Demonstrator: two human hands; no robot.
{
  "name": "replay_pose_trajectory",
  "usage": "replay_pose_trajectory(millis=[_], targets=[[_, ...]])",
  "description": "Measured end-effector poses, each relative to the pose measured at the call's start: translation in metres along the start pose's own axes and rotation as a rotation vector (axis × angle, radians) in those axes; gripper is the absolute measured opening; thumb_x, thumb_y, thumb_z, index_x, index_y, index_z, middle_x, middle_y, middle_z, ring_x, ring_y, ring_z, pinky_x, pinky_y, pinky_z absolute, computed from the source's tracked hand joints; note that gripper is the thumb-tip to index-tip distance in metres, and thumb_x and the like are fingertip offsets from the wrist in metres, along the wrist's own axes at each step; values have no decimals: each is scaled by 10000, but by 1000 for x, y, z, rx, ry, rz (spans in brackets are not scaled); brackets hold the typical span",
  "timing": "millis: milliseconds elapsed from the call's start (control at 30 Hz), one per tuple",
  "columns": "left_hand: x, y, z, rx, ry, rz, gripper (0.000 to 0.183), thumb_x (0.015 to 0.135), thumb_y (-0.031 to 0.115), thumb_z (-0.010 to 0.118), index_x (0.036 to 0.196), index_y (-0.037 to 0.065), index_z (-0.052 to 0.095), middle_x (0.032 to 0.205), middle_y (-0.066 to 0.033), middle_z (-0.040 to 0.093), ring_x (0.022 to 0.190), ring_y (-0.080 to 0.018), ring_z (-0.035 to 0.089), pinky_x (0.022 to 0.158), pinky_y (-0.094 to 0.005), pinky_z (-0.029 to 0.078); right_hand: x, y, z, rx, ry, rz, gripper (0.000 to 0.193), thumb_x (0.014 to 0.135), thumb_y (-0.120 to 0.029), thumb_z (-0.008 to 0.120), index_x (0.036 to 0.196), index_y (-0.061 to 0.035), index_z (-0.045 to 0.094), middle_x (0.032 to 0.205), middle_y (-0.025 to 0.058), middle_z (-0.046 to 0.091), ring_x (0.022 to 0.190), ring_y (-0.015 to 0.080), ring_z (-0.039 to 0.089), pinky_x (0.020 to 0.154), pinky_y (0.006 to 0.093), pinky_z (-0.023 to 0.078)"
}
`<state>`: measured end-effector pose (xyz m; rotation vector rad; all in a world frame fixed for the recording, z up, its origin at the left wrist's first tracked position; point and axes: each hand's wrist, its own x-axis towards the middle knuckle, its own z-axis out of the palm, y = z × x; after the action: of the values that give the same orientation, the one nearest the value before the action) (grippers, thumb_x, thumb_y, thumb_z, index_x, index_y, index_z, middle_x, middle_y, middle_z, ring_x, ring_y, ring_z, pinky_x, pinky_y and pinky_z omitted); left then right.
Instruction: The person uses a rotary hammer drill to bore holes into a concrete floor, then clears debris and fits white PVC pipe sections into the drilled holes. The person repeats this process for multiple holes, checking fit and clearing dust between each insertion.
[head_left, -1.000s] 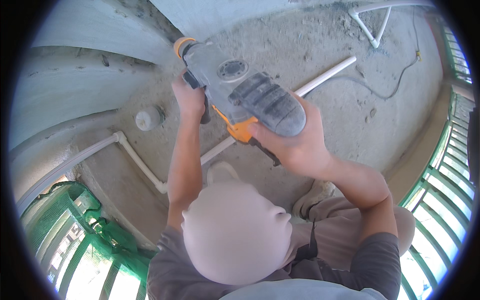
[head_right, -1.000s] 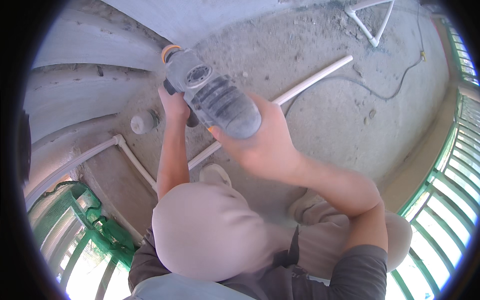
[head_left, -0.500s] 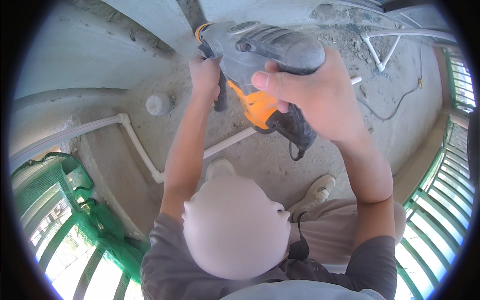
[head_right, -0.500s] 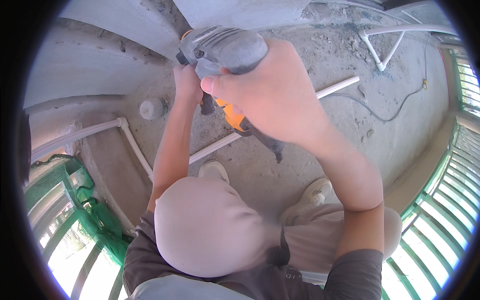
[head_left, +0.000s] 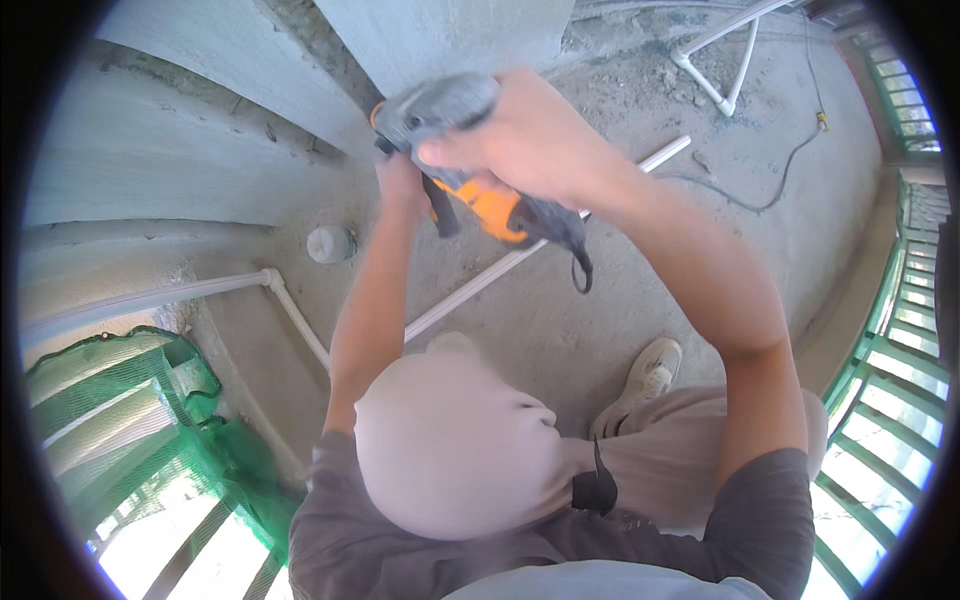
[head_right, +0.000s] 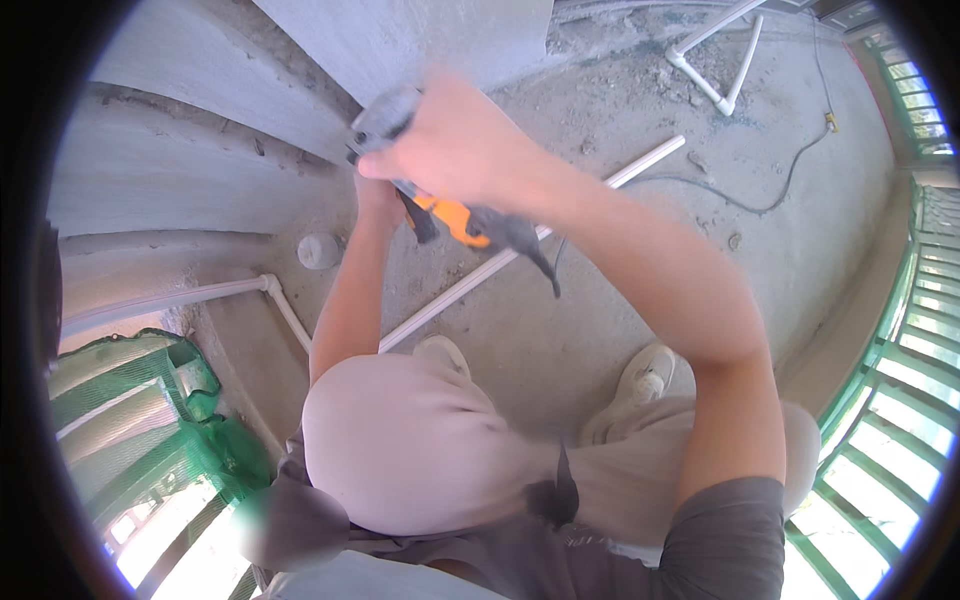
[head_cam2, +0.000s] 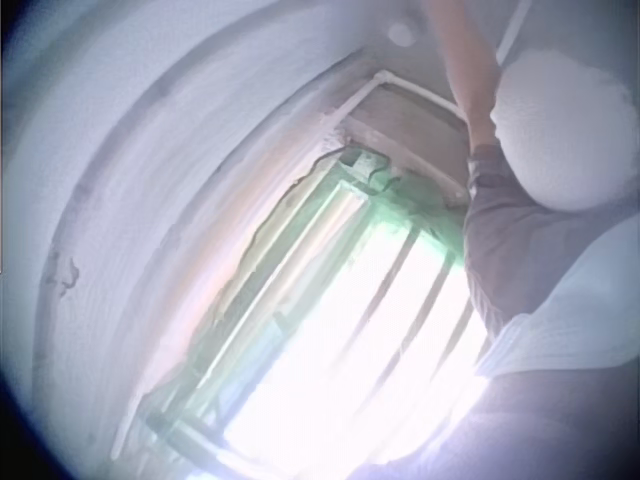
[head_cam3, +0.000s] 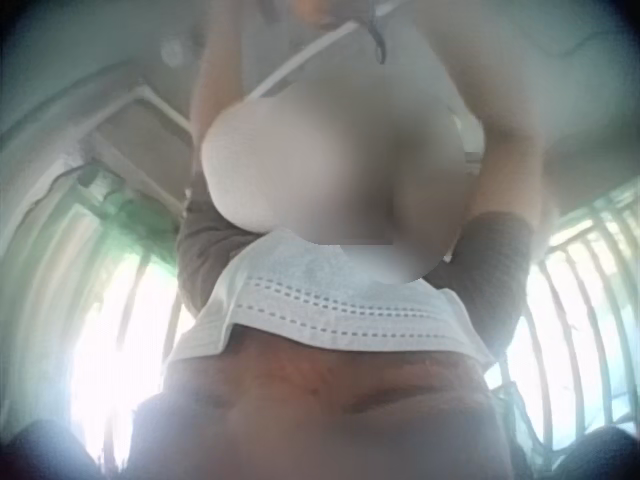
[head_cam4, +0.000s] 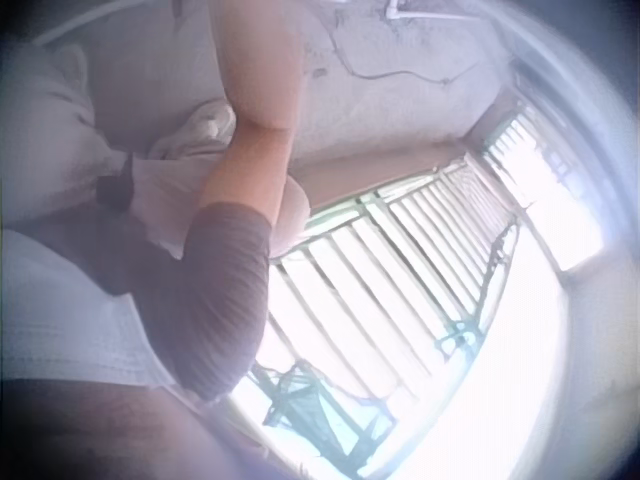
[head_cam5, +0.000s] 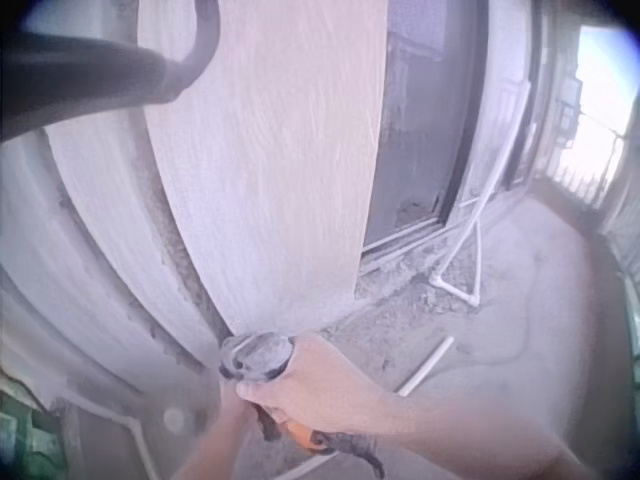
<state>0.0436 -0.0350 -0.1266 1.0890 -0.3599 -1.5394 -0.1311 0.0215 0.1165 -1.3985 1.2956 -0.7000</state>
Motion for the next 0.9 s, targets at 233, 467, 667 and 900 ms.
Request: replay_pose_trajectory(millis=[233, 467, 667, 900], targets=[[-66, -18, 3, 474, -4, 129, 194, 918, 40, 586, 1009, -98, 688, 789, -118, 673, 530, -165, 585, 462, -330, 448, -107, 73, -5, 260, 143, 181, 222, 863, -120, 833, 967, 20, 696, 835, 42, 717, 695, 97, 656, 631, 277, 529], [-36, -18, 7, 557, -8, 108, 196, 871, 31, 627, 985, -108, 704, 723, -99, 655, 537, -154, 602, 474, -322, 470, -88, 95, 0, 271, 274, 186, 254, 856, -80, 838, 1034, 19, 686, 872, 55, 733, 727, 104, 677, 665, 277, 544], [-18, -25, -9, 610, 6, 192, 222, 874, 7, 655, 1056, -109, 706, 787, -113, 693, 598, -160, 647, 495, -315, 506, -67, 103, 0, 194, 212, 171, 276, 858, -100, 843, 1053, 15, 685, 880, 46, 736, 764, 102, 683, 692, 288, 546], [-5, -37, -41, 377, -43, 227, 198, 902, 61, 719, 1043, -77, 708, 843, -108, 716, 634, -146, 658, 526, -298, 502, -54, 93, 35, -40, 158, 53, 266, 862, -83, 821, 1074, 13, 691, 900, 78, 755, 832, 125, 711, 741, 317, 556]])
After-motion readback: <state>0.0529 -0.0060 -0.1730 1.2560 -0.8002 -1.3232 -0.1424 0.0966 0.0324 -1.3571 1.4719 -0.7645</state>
